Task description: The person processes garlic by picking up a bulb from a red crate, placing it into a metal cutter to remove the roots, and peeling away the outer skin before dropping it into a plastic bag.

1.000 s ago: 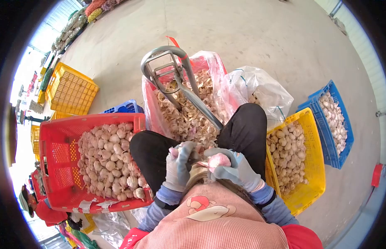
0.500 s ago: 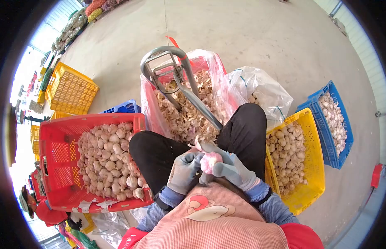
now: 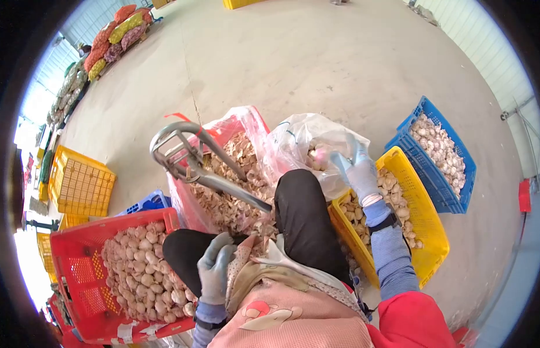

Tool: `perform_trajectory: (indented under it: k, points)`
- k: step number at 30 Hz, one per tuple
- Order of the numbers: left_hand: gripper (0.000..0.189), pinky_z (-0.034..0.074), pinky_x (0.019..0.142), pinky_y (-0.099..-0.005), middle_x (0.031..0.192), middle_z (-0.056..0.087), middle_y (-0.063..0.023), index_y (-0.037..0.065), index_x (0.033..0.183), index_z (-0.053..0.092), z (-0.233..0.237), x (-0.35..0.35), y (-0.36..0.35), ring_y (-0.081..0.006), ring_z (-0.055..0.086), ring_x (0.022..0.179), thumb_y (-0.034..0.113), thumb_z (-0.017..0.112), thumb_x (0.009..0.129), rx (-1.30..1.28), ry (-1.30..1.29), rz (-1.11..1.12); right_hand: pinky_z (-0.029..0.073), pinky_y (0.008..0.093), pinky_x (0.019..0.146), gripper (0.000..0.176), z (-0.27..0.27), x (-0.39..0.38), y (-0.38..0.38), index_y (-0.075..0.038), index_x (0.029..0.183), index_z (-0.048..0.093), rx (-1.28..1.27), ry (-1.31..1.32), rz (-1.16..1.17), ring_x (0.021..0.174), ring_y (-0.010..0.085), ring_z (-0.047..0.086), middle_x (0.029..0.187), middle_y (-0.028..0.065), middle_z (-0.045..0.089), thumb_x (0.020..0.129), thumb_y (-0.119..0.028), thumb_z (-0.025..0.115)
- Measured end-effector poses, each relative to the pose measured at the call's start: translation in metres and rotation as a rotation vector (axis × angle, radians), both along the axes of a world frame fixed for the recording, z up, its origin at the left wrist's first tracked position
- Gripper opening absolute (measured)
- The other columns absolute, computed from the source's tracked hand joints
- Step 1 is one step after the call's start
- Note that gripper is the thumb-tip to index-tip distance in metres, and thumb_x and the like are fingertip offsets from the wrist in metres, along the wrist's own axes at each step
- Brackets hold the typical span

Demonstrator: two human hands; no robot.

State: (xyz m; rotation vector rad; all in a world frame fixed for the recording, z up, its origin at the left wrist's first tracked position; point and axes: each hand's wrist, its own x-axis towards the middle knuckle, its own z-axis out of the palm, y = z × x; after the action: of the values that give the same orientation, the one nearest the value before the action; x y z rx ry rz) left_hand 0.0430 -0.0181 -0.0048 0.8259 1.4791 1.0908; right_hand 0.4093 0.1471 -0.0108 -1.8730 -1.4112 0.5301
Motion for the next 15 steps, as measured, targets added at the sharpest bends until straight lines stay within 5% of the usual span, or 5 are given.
perform_trajectory:
  k: [1, 5, 8, 12, 15]
  points:
    - [0.034, 0.054, 0.083, -0.0269, 0.114, 0.067, -0.0079, -0.002, 0.129, 0.060, 0.008, -0.007, -0.001, -0.0140, 0.065, 0.096, 0.010, 0.060, 0.097, 0.005, -0.005, 0.033, 0.045, 0.0364, 0.101, 0.073, -0.005, 0.010, 0.002, 0.000, 0.141, 0.045, 0.010, -0.202, -0.074, 0.120, 0.0347, 0.056, 0.130, 0.0191, 0.059, 0.084, -0.037, 0.073]
    - [0.034, 0.055, 0.082, -0.0282, 0.113, 0.068, -0.0088, 0.003, 0.128, 0.061, 0.024, -0.027, -0.013, -0.0166, 0.067, 0.094, 0.017, 0.063, 0.096, -0.098, -0.039, 0.277, 0.032, 0.0424, 0.112, 0.088, -0.052, 0.055, 0.018, -0.004, 0.146, 0.042, -0.202, -0.256, -0.342, 0.136, 0.0361, 0.041, 0.142, 0.0217, 0.049, 0.078, -0.051, 0.074]
    - [0.036, 0.055, 0.081, -0.0292, 0.112, 0.068, -0.0079, 0.003, 0.128, 0.061, 0.025, -0.033, -0.019, -0.0160, 0.067, 0.093, 0.018, 0.064, 0.096, -0.152, 0.019, 0.287, 0.037, 0.0430, 0.108, 0.089, -0.062, 0.054, 0.027, -0.006, 0.145, 0.042, -0.525, -0.500, -0.286, 0.134, 0.0383, 0.043, 0.144, 0.0255, 0.046, 0.076, -0.053, 0.075]
    - [0.035, 0.056, 0.080, -0.0298, 0.109, 0.068, -0.0069, 0.004, 0.127, 0.061, 0.030, -0.025, -0.017, -0.0158, 0.067, 0.092, 0.018, 0.064, 0.096, -0.137, -0.046, 0.272, 0.054, 0.0384, 0.083, 0.056, -0.086, 0.069, 0.040, -0.002, 0.116, 0.066, -0.384, -0.116, -0.217, 0.096, 0.0299, 0.069, 0.104, 0.0161, 0.072, 0.078, -0.043, 0.076]
    - [0.034, 0.056, 0.079, -0.0300, 0.107, 0.068, -0.0054, 0.004, 0.127, 0.061, 0.032, -0.027, -0.016, -0.0158, 0.067, 0.091, 0.018, 0.063, 0.097, -0.093, -0.043, 0.307, 0.054, 0.0336, 0.068, 0.030, -0.036, 0.056, 0.057, -0.001, 0.099, 0.072, 0.054, 0.608, -0.247, 0.077, 0.0193, 0.069, 0.088, 0.0068, 0.072, 0.080, -0.023, 0.077]
